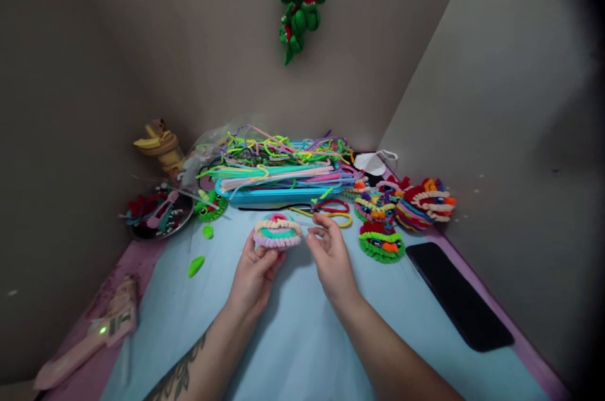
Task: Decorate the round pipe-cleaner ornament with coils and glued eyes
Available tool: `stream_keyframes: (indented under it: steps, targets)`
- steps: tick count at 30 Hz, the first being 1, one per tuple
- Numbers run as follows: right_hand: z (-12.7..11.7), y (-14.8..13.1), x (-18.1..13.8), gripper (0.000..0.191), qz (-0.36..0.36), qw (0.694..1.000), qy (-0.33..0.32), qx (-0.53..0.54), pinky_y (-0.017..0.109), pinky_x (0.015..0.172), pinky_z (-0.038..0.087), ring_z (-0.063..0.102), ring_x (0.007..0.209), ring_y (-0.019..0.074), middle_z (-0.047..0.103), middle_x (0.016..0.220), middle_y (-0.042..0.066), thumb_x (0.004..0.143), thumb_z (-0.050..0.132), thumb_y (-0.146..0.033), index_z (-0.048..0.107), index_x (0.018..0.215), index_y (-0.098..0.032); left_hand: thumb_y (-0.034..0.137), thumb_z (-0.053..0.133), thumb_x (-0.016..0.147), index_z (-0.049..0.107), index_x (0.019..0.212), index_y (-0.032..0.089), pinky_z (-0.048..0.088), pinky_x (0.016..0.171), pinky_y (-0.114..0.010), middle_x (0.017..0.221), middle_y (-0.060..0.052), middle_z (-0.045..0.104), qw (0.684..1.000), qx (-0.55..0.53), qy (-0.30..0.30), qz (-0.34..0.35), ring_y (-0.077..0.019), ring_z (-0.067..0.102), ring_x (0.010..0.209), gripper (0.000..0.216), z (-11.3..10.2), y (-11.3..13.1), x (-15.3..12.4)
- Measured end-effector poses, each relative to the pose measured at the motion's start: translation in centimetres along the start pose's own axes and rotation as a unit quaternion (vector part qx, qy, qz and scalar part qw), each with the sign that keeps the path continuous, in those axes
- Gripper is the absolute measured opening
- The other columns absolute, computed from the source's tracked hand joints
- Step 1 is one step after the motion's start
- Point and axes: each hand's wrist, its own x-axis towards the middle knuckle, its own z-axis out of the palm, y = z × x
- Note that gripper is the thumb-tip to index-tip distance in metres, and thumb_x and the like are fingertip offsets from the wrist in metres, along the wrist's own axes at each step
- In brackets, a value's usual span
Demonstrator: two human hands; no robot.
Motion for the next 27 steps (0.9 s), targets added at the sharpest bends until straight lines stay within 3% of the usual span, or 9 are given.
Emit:
stream_keyframes:
  steps: [2, 4, 8, 11, 13, 17, 19, 22, 27]
  targets:
    - [0.1, 0.2, 0.4, 0.037, 0.095, 0.989, -0.043, 0.105, 0.035, 0.08, 0.051, 0.061, 0.097, 0.0214, 0.061, 0.117, 0.009, 0.074, 0.065, -0.03, 0.06, 0.11, -0.022, 0.013, 0.08, 0.061, 0.051, 0.123, 0.025, 0.054, 0.077, -0.023, 0.105, -0.002, 0.069, 1.0, 0.013, -0.008, -0.005, -0.0141, 0.068, 0.088, 0.069, 0.1, -0.1, 0.0]
    - [0.2, 0.3, 0.6, 0.036, 0.146, 0.973, -0.067, 0.168, 0.035, 0.08, 0.052, 0.062, 0.097, 0.0223, 0.066, 0.11, 0.007, 0.068, 0.068, -0.027, 0.065, 0.103, -0.021, 0.013, 0.08, 0.062, 0.049, 0.125, 0.023, 0.053, 0.077, -0.023, 0.105, -0.004, 0.07, 0.998, 0.05, -0.024, -0.002, -0.0149, 0.068, 0.089, 0.071, 0.0, -0.2, -0.1]
    - [-0.1, 0.7, 1.0, 0.035, 0.151, 0.975, -0.049, 0.158, 0.035, 0.077, 0.053, 0.065, 0.094, 0.0235, 0.07, 0.105, 0.008, 0.063, 0.068, -0.022, 0.069, 0.098, -0.018, 0.016, 0.079, 0.06, 0.046, 0.128, 0.016, 0.052, 0.072, -0.024, 0.094, -0.005, 0.072, 0.983, 0.182, -0.029, 0.021, -0.016, 0.068, 0.081, 0.076, -0.9, 0.1, 0.4]
    - [-0.4, 1.4, 1.3, 0.035, 0.143, 0.981, -0.064, 0.113, 0.035, 0.073, 0.055, 0.068, 0.089, 0.0237, 0.072, 0.103, 0.009, 0.065, 0.066, -0.021, 0.071, 0.099, -0.018, 0.019, 0.073, 0.064, 0.051, 0.124, 0.013, 0.052, 0.069, -0.027, 0.085, -0.005, 0.072, 0.951, 0.305, -0.044, 0.038, -0.0175, 0.067, 0.077, 0.065, -2.2, 1.0, 1.1]
    - [-0.5, 1.9, 1.5, 0.037, 0.136, 0.984, -0.082, 0.083, 0.035, 0.071, 0.056, 0.069, 0.087, 0.0236, 0.073, 0.102, 0.009, 0.065, 0.064, -0.018, 0.071, 0.101, -0.018, 0.017, 0.063, 0.069, 0.055, 0.12, 0.014, 0.051, 0.071, -0.029, 0.086, -0.005, 0.072, 0.912, 0.401, -0.061, 0.069, -0.019, 0.067, 0.08, 0.051, -3.3, 1.7, 1.7]
    - [-1.0, 2.3, 1.7, 0.037, 0.1, 0.988, -0.115, 0.006, 0.038, 0.081, 0.055, 0.068, 0.096, 0.0241, 0.072, 0.107, 0.009, 0.068, 0.059, -0.015, 0.072, 0.102, -0.019, 0.006, 0.045, 0.071, 0.064, 0.111, 0.017, 0.049, 0.079, -0.034, 0.082, -0.005, 0.072, 0.765, 0.624, -0.028, 0.158, -0.0202, 0.065, 0.08, 0.045, -4.7, 2.5, 2.3]
    - [-1.5, 2.1, 1.8, 0.034, 0.048, 0.99, -0.119, -0.062, 0.04, 0.086, 0.053, 0.066, 0.103, 0.0244, 0.071, 0.111, 0.009, 0.07, 0.057, -0.014, 0.073, 0.099, -0.02, 0.005, 0.042, 0.073, 0.065, 0.11, 0.017, 0.049, 0.081, -0.034, 0.086, -0.006, 0.072, 0.718, 0.668, -0.013, 0.195, -0.0209, 0.065, 0.083, 0.045, -4.9, 2.7, 2.3]
    - [-2.1, 1.8, 2.1, 0.03, -0.039, 0.981, -0.117, -0.153, 0.039, 0.086, 0.053, 0.064, 0.105, 0.0233, 0.07, 0.11, 0.009, 0.072, 0.056, -0.014, 0.073, 0.096, -0.021, 0.012, 0.043, 0.079, 0.067, 0.108, 0.016, 0.051, 0.076, -0.032, 0.09, -0.007, 0.071, 0.712, 0.667, -0.004, 0.218, -0.0203, 0.066, 0.081, 0.037, -4.6, 2.8, 2.2]
    - [-2.2, 2.0, 2.1, 0.026, -0.116, 0.961, -0.145, -0.207, 0.038, 0.086, 0.053, 0.066, 0.097, 0.0216, 0.072, 0.102, 0.008, 0.074, 0.056, -0.013, 0.072, 0.093, -0.019, 0.028, 0.058, 0.081, 0.071, 0.098, 0.018, 0.052, 0.071, -0.03, 0.096, -0.008, 0.072, 0.753, 0.62, -0.013, 0.218, -0.0215, 0.066, 0.083, 0.023, -3.9, 2.6, 1.8]
